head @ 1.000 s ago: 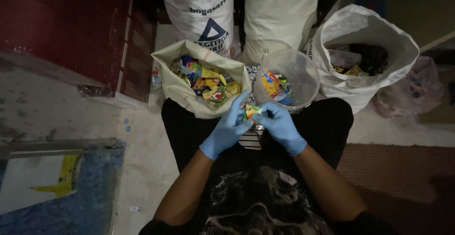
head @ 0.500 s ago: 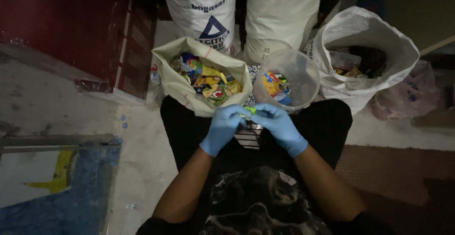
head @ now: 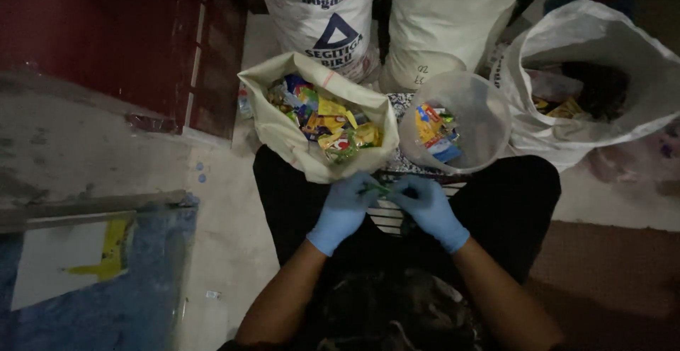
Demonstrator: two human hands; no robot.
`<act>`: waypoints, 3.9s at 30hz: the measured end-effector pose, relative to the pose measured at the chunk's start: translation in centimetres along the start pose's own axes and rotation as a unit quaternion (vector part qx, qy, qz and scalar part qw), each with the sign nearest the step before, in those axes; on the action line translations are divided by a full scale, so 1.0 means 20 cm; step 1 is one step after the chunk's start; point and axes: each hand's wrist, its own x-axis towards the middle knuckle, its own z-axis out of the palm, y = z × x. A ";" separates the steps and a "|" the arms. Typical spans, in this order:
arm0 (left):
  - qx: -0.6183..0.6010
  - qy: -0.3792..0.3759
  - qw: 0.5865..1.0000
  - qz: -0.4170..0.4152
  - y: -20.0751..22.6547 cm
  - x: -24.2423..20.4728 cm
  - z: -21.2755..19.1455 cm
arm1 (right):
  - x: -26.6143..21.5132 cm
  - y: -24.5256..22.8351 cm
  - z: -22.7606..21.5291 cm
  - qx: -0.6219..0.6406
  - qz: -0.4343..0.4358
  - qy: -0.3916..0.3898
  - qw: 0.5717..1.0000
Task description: The person sits on the floor and sorts snack packets from a clear plastic bucket into a white sack. They handle each packet individually, inspecting it before placing it into the sack.
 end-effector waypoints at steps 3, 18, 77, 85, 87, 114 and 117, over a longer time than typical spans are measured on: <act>0.265 0.169 0.942 0.114 -0.06 0.15 -0.16 | 0.03 -0.05 -0.05 -0.006 0.026 -0.008 1.000; 0.733 0.241 0.625 0.115 -0.25 1.05 -0.98 | 0.37 0.46 -0.56 0.046 0.077 0.225 0.970; -0.407 0.006 0.913 -0.007 0.14 0.11 0.07 | -0.03 -0.07 -0.12 0.385 0.046 0.133 0.912; -0.462 -0.121 0.878 0.031 -0.08 0.12 -0.01 | -0.12 -0.03 -0.24 0.378 -0.012 -0.002 0.926; -0.398 -0.127 0.908 -0.006 0.07 0.06 -0.07 | -0.19 -0.22 -0.23 0.382 -0.039 0.018 0.923; -0.109 0.099 0.982 0.115 0.12 0.03 0.16 | -0.15 -0.40 -0.08 0.147 -0.155 0.062 0.975; -0.234 0.105 0.961 0.098 0.11 0.04 0.19 | -0.10 -0.27 -0.06 0.198 -0.106 0.034 0.974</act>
